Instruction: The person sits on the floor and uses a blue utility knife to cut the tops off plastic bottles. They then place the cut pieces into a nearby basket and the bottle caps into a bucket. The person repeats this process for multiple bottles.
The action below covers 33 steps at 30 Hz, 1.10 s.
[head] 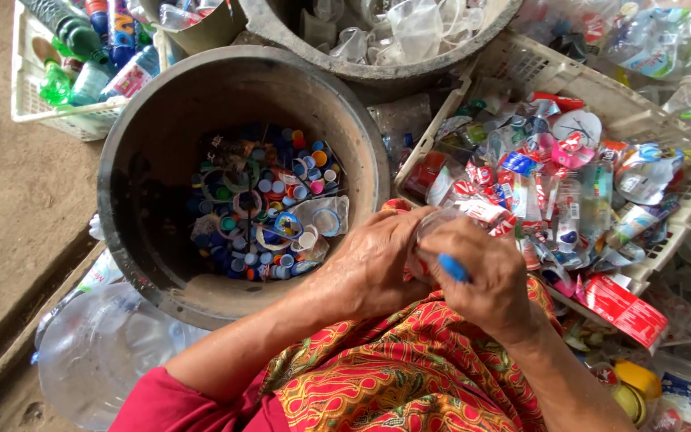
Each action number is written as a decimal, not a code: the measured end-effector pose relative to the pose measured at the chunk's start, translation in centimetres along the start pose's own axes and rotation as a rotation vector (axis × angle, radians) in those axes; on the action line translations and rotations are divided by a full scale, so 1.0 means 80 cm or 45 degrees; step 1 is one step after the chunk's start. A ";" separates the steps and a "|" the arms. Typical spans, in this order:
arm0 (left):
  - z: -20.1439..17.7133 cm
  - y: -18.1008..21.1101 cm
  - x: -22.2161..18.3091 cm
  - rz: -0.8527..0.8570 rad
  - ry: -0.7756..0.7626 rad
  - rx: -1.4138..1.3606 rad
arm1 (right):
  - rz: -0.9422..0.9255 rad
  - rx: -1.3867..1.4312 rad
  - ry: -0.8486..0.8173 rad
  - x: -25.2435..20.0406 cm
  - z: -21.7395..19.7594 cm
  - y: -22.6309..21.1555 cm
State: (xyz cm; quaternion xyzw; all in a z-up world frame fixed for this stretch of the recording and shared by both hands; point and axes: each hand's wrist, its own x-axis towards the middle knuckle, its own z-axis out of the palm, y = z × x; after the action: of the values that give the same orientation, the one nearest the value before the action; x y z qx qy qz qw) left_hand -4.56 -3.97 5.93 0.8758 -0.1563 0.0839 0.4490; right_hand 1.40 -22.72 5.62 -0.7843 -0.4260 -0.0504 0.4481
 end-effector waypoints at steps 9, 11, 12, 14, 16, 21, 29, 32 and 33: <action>-0.006 0.017 -0.005 -0.058 -0.069 -0.160 | 0.237 0.203 0.060 -0.027 -0.024 -0.009; 0.002 0.014 -0.008 0.039 0.111 0.030 | 0.309 0.121 0.074 -0.030 -0.033 -0.008; 0.000 0.018 -0.008 0.073 0.042 0.028 | 0.234 0.067 0.043 -0.029 -0.036 -0.011; -0.003 0.022 -0.006 0.110 -0.031 0.024 | 0.163 0.011 0.015 -0.027 -0.039 -0.015; -0.009 0.023 0.001 0.061 -0.090 -0.017 | 0.168 0.008 -0.010 -0.024 -0.041 -0.017; -0.004 0.023 -0.001 0.047 -0.091 -0.177 | 0.237 0.214 -0.011 -0.022 -0.042 -0.021; 0.021 -0.027 0.001 -0.069 0.088 -0.590 | 0.289 0.819 0.406 -0.022 -0.003 0.024; 0.023 -0.035 0.008 -0.060 0.065 -0.424 | 0.294 0.620 0.329 -0.016 -0.012 0.031; 0.024 -0.034 0.013 -0.020 0.073 -0.292 | 0.347 0.532 0.277 -0.016 -0.016 0.034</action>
State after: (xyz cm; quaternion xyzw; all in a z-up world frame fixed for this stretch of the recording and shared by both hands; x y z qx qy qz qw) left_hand -2.63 -4.19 3.03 0.8172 -0.1449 0.0869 0.5510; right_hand 2.94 -25.11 4.00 -0.7149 -0.2672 0.0153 0.6460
